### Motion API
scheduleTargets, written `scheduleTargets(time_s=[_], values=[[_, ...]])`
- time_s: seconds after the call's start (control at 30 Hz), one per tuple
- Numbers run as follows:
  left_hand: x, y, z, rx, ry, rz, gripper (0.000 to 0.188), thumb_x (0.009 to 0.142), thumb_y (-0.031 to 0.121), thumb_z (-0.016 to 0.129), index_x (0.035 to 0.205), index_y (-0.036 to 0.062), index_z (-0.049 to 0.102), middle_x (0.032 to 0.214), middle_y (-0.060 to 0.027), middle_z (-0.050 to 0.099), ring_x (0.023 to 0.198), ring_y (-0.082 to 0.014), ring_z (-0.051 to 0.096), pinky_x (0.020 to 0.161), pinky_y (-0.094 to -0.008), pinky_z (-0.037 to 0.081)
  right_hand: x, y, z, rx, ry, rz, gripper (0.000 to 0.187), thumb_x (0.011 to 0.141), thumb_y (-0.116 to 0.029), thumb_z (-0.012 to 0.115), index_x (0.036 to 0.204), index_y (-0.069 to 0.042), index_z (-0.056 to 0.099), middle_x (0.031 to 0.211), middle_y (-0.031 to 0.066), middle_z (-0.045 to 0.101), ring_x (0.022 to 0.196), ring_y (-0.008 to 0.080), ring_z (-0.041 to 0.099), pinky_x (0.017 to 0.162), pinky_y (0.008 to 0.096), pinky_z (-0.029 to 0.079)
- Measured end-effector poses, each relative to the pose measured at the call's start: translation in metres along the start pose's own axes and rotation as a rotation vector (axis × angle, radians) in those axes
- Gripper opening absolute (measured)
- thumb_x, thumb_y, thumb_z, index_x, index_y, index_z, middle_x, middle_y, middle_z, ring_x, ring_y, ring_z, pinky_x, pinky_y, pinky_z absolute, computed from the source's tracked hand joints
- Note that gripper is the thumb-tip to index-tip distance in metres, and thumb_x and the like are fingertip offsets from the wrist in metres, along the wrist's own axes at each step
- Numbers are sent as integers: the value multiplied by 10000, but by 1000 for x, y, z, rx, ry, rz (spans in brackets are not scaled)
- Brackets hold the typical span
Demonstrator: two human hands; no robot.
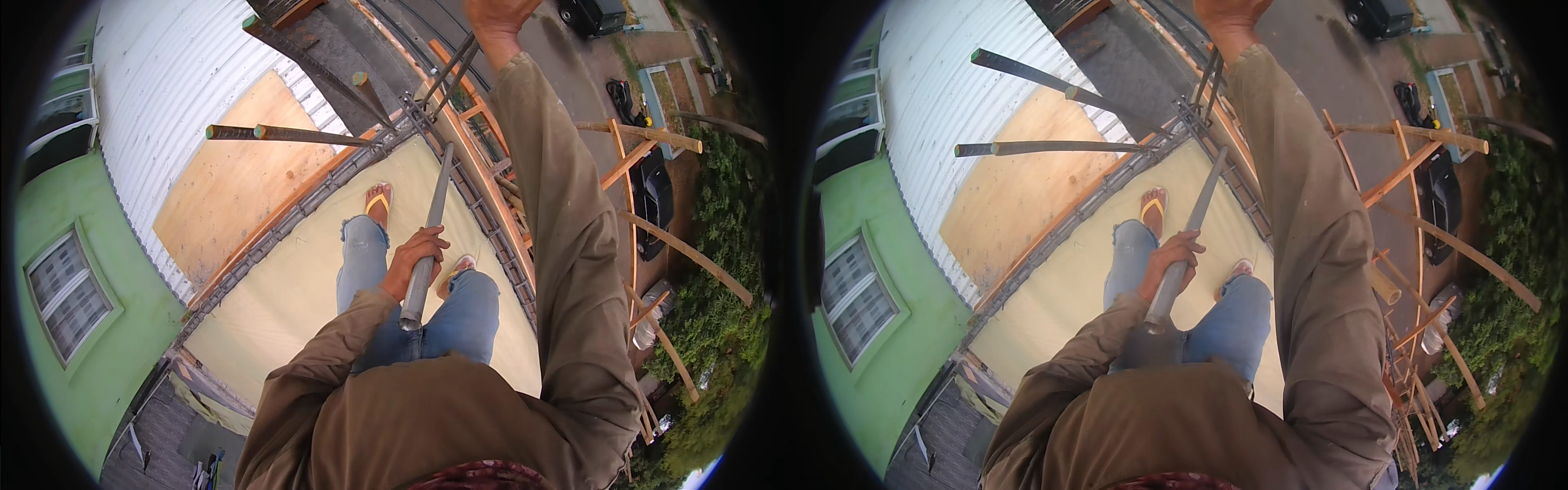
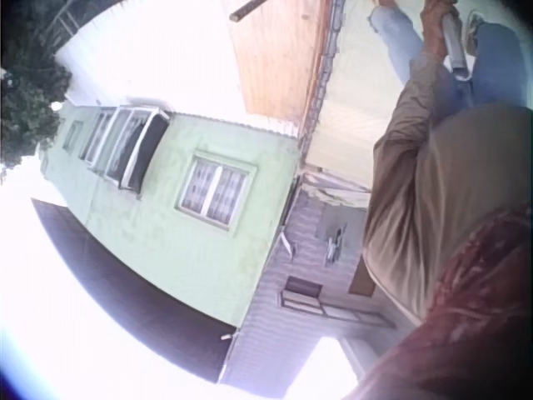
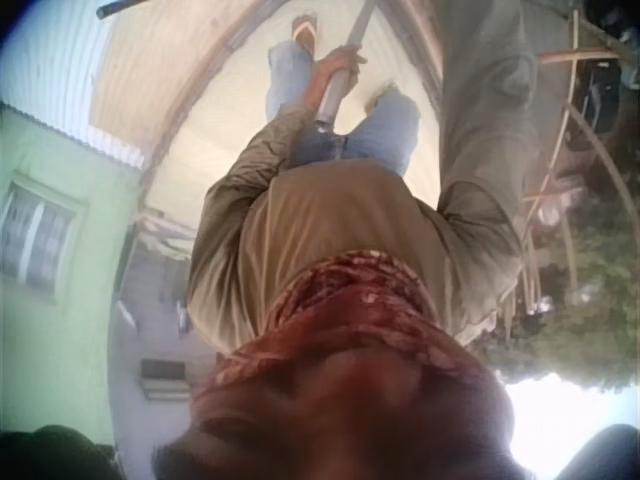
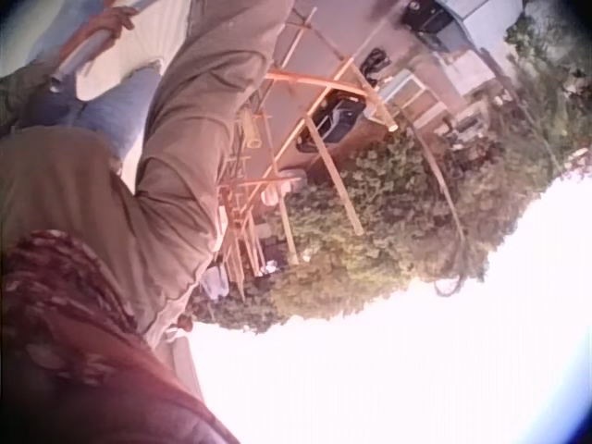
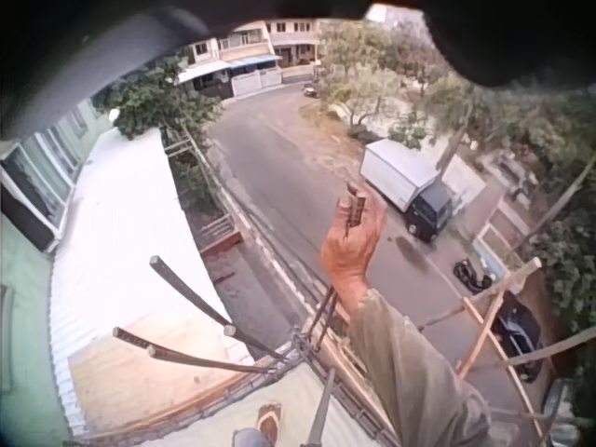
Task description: The person assembles scaffolding components on a rooftop, using a metal pipe to connect and secure metal rods. They repeatedly insert rods into the pipe, adjust their position, and walk along the structure to continue assembly.
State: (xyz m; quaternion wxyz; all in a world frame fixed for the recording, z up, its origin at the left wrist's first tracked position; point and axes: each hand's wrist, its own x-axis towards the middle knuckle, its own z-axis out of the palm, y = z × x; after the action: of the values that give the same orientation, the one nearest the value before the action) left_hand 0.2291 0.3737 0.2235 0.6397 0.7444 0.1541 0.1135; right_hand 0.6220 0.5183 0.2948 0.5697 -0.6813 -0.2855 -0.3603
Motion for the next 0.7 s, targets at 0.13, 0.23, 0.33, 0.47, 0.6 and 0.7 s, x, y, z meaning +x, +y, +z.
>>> scheduleTargets(time_s=[0.13, 0.23, 0.33, 0.47, 0.6, 0.7], values=[[-8, 4, 10, 36, -51, -7, 258, 701, -109, 659, 865, 78, 592, 1059, -90, 689, 1239, -343, 578, 954, -392, 522, -7, -8, -67, 190, 274, 2, 278, 962, -275, 611, 853, -20, 605, 968, 143, 664, 940, 236, 619, 789, 406, 468], [-17, 4, 19, 42, -223, 28, 201, 741, -45, 663, 885, 72, 586, 1146, -100, 647, 1314, -359, 491, 1064, -466, 430, -39, -46, -161, 151, -205, 251, 590, 1029, -413, 499, 1419, 15, 383, 1306, 153, 485, 1216, 252, 487, 1045, 421, 384], [-23, -4, 37, 122, -367, 103, 168, 774, 62, 697, 900, 74, 586, 1172, -100, 628, 1316, -361, 468, 1144, -537, 328, -54, -66, -216, 51, -393, 379, 759, 976, -514, 558, 1424, 60, 343, 1360, 208, 375, 1190, 310, 457, 1016, 468, 379], [-22, -3, 53, 225, -437, 189, 189, 806, 181, 732, 911, 87, 605, 1158, -115, 610, 1217, -350, 506, 1096, -547, 356, -128, -98, -282, -80, -638, 858, 966, 900, -554, 658, 1495, 77, 232, 1459, 259, 338, 1347, 369, 390, 1099, 475, 334], [-31, 9, 49, 363, -452, 152, 151, 838, 193, 688, 980, 157, 649, 1130, -130, 545, 1103, -319, 509, 904, -485, 431, -233, -112, -350, 47, -616, 2349, 648, 929, -445, 646, 1338, 25, 470, 1135, 187, 608, 1041, 285, 604, 835, 394, 531], [-45, 13, 42, 657, -681, 170, 316, 856, 127, 623, 1165, 195, 614, 1133, -108, 510, 1103, -288, 502, 831, -416, 431, -287, -109, -364, 478, -648, 2567, 266, 945, -276, 644, 946, -18, 581, 724, 80, 611, 607, 208, 581, 550, 351, 515]])
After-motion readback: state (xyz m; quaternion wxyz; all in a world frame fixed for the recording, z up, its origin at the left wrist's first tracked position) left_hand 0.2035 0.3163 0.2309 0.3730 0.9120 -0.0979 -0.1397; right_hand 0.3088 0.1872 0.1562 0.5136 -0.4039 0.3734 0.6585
